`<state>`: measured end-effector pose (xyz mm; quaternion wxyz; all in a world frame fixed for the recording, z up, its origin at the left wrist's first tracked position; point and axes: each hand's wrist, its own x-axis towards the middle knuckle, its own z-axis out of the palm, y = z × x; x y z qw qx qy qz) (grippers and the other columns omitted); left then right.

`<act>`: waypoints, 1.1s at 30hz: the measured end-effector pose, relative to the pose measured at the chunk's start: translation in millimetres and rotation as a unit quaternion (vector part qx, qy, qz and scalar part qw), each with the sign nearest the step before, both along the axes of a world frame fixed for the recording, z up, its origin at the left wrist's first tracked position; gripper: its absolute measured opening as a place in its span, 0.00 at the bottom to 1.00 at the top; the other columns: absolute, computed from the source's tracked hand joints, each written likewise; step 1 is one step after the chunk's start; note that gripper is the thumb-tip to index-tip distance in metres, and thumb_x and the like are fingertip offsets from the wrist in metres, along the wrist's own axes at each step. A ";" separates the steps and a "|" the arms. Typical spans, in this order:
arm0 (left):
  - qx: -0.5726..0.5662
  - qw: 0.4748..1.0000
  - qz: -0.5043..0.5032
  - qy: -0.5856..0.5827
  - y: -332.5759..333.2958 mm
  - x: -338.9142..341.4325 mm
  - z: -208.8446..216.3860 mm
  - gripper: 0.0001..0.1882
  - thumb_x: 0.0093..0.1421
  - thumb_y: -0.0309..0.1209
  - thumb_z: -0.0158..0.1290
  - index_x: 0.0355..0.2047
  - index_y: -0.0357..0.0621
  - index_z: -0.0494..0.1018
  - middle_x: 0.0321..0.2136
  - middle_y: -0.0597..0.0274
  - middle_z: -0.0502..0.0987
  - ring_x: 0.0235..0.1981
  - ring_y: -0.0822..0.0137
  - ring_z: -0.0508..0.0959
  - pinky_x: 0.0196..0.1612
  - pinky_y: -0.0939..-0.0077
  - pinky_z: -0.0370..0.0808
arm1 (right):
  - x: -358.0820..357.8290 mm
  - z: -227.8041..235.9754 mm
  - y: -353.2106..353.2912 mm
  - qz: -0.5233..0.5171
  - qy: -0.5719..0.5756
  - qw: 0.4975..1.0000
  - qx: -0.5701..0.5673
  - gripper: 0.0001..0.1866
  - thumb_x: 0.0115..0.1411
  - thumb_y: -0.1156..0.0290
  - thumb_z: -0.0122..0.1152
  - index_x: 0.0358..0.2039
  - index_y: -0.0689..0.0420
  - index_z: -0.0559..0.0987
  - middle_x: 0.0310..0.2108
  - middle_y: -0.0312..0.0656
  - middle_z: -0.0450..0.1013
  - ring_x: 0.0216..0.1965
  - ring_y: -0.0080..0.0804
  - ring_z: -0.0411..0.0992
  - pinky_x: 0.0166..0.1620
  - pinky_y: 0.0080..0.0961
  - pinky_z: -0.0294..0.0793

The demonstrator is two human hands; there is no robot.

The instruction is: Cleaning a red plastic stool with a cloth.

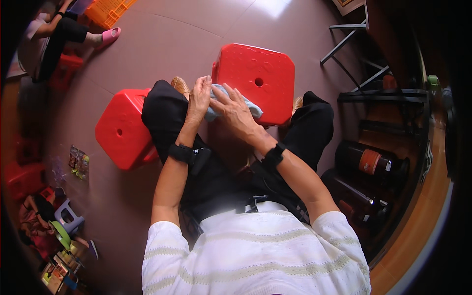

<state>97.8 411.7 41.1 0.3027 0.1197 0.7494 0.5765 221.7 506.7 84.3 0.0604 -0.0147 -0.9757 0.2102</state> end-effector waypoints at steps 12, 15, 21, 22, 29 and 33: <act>-0.097 0.986 0.055 0.120 -10.2 -5.6 21.0 0.26 0.66 0.48 0.41 0.49 0.37 0.68 0.43 0.46 0.75 0.45 0.54 0.75 0.49 0.65 0.70 | -97.8 -28.1 75.1 -0.087 0.072 0.993 0.021 0.24 0.54 0.69 0.59 0.53 0.45 0.70 0.58 0.44 0.61 0.62 0.52 0.55 0.62 0.55 0.52; -0.095 0.991 0.050 0.076 -6.4 -6.8 22.5 0.26 0.65 0.48 0.42 0.47 0.36 0.69 0.38 0.47 0.76 0.41 0.55 0.76 0.46 0.64 0.71 | -107.1 -29.2 107.9 -0.131 0.090 0.987 -0.008 0.23 0.56 0.64 0.60 0.54 0.45 0.70 0.55 0.45 0.65 0.58 0.47 0.61 0.59 0.52 0.53; -0.082 0.995 0.022 0.047 -0.4 -8.3 10.2 0.26 0.65 0.49 0.42 0.45 0.36 0.70 0.36 0.48 0.77 0.40 0.56 0.76 0.45 0.65 0.70 | -64.1 -29.2 181.8 -0.329 -0.039 0.943 0.026 0.22 0.59 0.55 0.55 0.55 0.40 0.69 0.54 0.41 0.67 0.56 0.47 0.64 0.55 0.54 0.59; -0.076 0.995 0.019 0.062 -1.8 -10.0 4.2 0.25 0.65 0.49 0.42 0.45 0.36 0.70 0.36 0.48 0.77 0.41 0.56 0.76 0.45 0.66 0.70 | -52.3 -26.6 188.5 -0.342 -0.041 0.939 0.001 0.23 0.60 0.57 0.54 0.56 0.41 0.67 0.54 0.42 0.66 0.56 0.47 0.62 0.56 0.55 0.57; -0.012 1.000 -0.021 0.016 4.5 -12.6 -23.2 0.25 0.65 0.51 0.44 0.46 0.41 0.69 0.34 0.68 0.70 0.35 0.78 0.66 0.37 0.85 0.64 | 41.9 -36.4 176.4 -0.357 0.057 0.931 -0.048 0.29 0.61 0.60 0.53 0.60 0.51 0.56 0.49 0.55 0.63 0.49 0.58 0.65 0.51 0.47 0.66; -0.016 0.997 -0.056 -0.059 5.4 -3.7 -9.8 0.28 0.64 0.54 0.42 0.52 0.44 0.65 0.44 0.62 0.72 0.47 0.69 0.71 0.47 0.70 0.66 | 83.9 -30.2 131.1 -0.374 0.028 0.922 -0.094 0.33 0.60 0.64 0.56 0.62 0.52 0.53 0.49 0.58 0.61 0.50 0.60 0.64 0.52 0.48 0.65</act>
